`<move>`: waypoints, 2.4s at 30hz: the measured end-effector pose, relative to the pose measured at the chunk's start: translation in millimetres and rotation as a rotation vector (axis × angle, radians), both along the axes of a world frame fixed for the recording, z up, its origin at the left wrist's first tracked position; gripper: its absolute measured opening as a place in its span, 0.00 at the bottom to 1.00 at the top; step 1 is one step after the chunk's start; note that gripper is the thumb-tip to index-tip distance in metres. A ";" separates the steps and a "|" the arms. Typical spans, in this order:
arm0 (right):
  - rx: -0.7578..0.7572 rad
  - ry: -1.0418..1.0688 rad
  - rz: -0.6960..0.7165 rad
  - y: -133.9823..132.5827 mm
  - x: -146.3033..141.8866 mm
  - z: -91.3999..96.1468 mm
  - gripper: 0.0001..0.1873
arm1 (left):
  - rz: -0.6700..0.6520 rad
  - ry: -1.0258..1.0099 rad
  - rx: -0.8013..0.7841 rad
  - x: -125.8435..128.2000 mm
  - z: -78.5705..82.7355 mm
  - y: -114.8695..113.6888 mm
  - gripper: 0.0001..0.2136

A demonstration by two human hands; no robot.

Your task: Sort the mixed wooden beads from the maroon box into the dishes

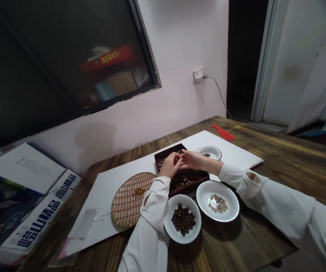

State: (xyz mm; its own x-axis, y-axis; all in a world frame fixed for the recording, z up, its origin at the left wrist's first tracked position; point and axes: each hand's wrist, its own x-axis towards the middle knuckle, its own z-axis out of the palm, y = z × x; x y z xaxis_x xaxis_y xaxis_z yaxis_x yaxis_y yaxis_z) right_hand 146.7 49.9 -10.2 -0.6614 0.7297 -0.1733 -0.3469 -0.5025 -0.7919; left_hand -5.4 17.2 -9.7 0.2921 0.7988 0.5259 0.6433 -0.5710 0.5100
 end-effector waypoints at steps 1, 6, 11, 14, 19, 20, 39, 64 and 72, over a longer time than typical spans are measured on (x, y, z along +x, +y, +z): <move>-0.009 0.003 -0.002 -0.1 0.3 0.6 0.21 | 0.005 -0.009 0.005 0.0 0.5 -0.4 0.03; -0.022 0.014 -0.004 -1.0 1.9 2.6 0.19 | 0.035 -0.054 0.053 -1.7 1.8 -0.7 0.05; 0.001 0.016 0.023 -0.6 2.9 1.6 0.18 | 0.156 -0.124 0.087 -5.6 -0.8 4.1 0.03; 0.018 0.006 0.032 -2.0 3.2 2.6 0.17 | 0.207 -0.182 0.058 -7.5 -2.0 6.2 0.02; 0.029 -0.005 0.056 -7.1 4.3 7.8 0.16 | 0.229 -0.192 0.017 -9.4 -2.7 6.9 0.02; 0.032 -0.013 0.058 -8.1 4.5 8.8 0.15 | 0.230 -0.183 0.015 -9.5 -2.8 7.1 0.01; 0.264 -0.116 0.181 -10.3 5.6 6.1 0.08 | 0.150 -0.037 0.043 -10.5 -4.6 9.2 0.06; 0.465 -0.506 0.691 -29.1 0.2 12.6 0.09 | 0.023 0.164 -0.155 -1.7 -2.4 1.2 0.05; 0.760 -0.424 0.727 -23.1 6.1 9.3 0.10 | 0.016 0.171 -0.171 -2.9 -5.0 3.1 0.06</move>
State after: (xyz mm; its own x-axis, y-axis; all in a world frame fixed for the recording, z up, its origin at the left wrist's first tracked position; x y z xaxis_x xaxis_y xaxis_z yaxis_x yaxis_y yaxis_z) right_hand 152.8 26.8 -0.8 -0.9648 0.2085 -0.1603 0.2000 0.1858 -0.9620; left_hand -8.4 20.3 -14.7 0.3517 0.8772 0.3269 0.7368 -0.4748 0.4814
